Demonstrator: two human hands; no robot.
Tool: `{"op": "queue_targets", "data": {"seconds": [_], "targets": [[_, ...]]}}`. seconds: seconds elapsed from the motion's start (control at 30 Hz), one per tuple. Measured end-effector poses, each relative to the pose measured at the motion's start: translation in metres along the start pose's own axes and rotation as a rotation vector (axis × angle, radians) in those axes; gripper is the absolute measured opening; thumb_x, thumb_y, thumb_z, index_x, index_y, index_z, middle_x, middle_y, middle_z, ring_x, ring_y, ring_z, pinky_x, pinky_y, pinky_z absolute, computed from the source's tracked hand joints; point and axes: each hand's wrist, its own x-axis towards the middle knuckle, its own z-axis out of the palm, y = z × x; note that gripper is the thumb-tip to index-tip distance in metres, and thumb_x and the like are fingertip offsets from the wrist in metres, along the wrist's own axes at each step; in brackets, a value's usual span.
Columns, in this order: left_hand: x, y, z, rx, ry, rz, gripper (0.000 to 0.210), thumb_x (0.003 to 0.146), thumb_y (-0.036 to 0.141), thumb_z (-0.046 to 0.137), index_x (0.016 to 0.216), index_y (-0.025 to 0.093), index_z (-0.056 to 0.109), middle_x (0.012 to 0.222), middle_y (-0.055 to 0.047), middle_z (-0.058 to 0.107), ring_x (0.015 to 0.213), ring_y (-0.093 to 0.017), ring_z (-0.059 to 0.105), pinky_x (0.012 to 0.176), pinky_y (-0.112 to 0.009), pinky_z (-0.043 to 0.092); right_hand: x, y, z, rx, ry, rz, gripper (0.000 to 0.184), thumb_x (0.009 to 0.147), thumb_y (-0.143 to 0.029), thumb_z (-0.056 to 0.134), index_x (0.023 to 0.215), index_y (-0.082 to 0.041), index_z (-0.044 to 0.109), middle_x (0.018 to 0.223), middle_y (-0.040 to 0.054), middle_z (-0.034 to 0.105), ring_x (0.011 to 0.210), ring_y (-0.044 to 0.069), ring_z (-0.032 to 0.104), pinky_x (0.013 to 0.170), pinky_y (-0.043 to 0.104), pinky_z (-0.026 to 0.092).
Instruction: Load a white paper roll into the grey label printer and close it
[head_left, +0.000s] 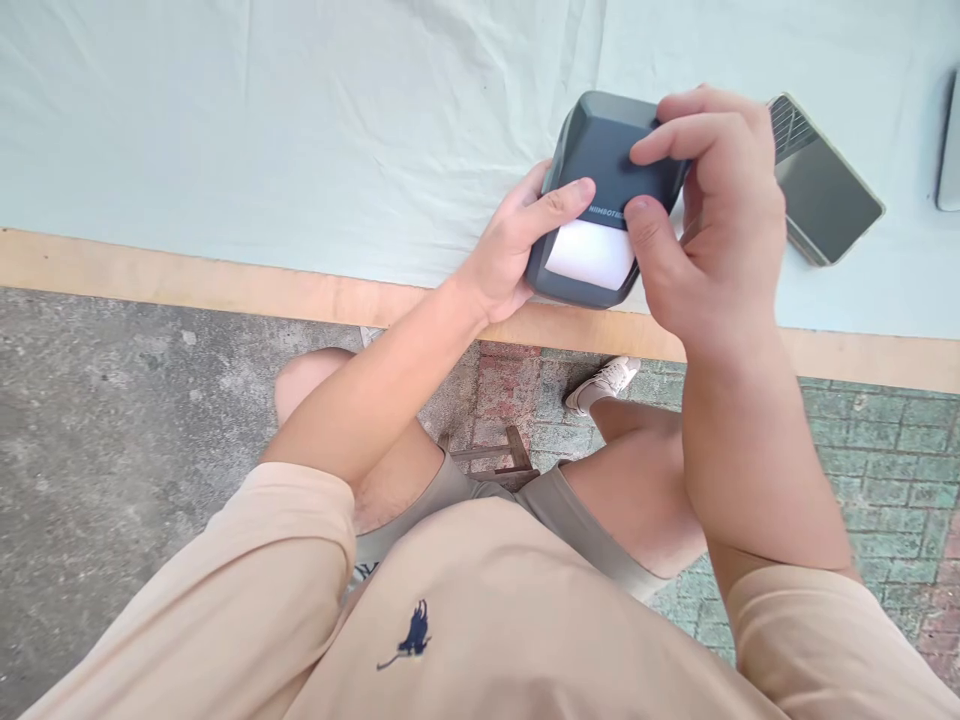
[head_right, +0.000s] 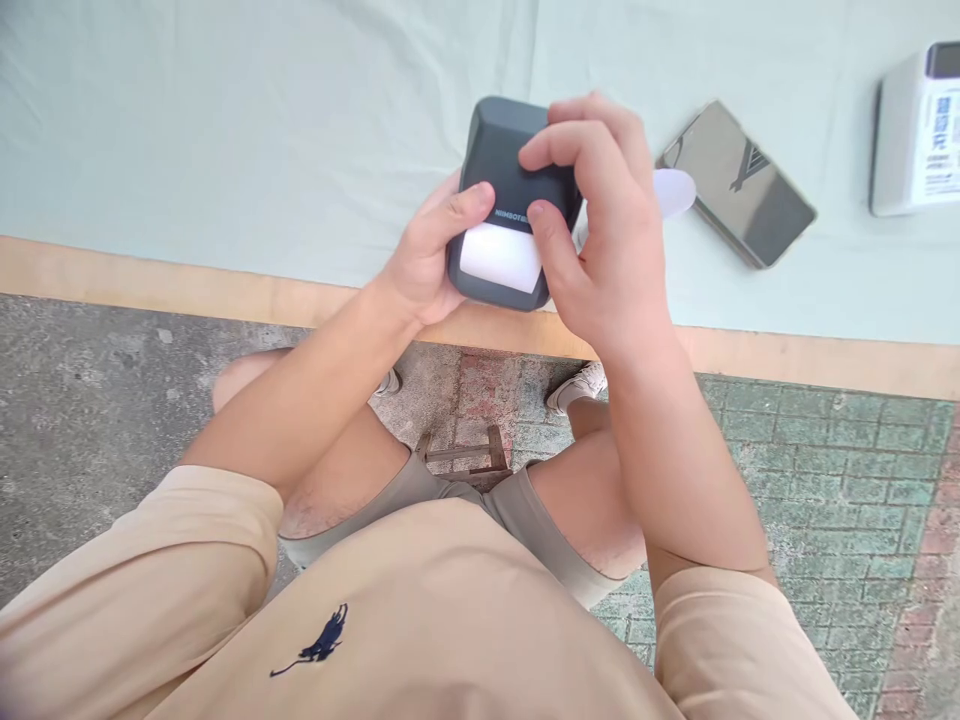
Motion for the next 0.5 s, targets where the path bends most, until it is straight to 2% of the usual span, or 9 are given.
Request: {"op": "queue_targets", "data": {"seconds": [0.1,0.23,0.3,0.37,0.5], "targets": [[0.002,-0.002,-0.005,-0.011,0.023,-0.022,0.009,0.084,0.032,0.057,0.086,0.023,0.057,0.073,0.001,0.062,0.069,-0.015,0.063,0.062,-0.027,0.048,0.001,-0.001,0.0,-0.02,0.006,0.016,0.025,0.085,-0.015,0.05,0.107,-0.026,0.054,0.125,0.0029,0.052,0.127,0.014,0.047,0.111,0.039,0.043],[0.007,-0.008,-0.017,-0.057,0.12,-0.167,0.028,0.081,0.047,0.055,0.072,0.02,0.054,0.068,-0.003,0.062,0.095,-0.025,0.067,0.068,-0.03,0.055,0.001,0.001,-0.008,0.001,0.026,0.074,0.026,0.081,-0.013,0.052,0.104,-0.024,0.058,0.125,0.0057,0.052,0.125,0.017,0.049,0.102,0.038,0.049],[0.009,-0.01,-0.021,-0.071,0.214,-0.164,0.024,0.08,0.039,0.057,0.068,0.019,0.049,0.069,-0.002,0.061,0.102,-0.024,0.066,0.073,-0.029,0.056,0.0,0.003,-0.012,-0.001,0.001,0.104,0.03,0.078,-0.011,0.054,0.105,-0.024,0.059,0.125,0.0061,0.051,0.125,0.018,0.049,0.097,0.037,0.051],[0.01,-0.011,-0.021,-0.076,0.29,-0.158,0.018,0.08,0.033,0.057,0.072,0.019,0.05,0.074,-0.001,0.062,0.107,-0.024,0.065,0.078,-0.028,0.057,0.0,0.005,-0.016,-0.017,-0.05,0.115,0.034,0.075,-0.013,0.058,0.107,-0.025,0.059,0.126,0.0058,0.05,0.126,0.018,0.047,0.095,0.037,0.053],[0.01,-0.011,-0.018,-0.091,0.325,-0.14,0.011,0.084,0.028,0.054,0.09,0.019,0.055,0.085,0.001,0.065,0.108,-0.022,0.065,0.078,-0.027,0.057,-0.001,0.005,-0.019,-0.011,-0.104,0.108,0.038,0.072,-0.021,0.065,0.109,-0.025,0.059,0.127,0.0082,0.049,0.128,0.02,0.045,0.094,0.037,0.054]]}}
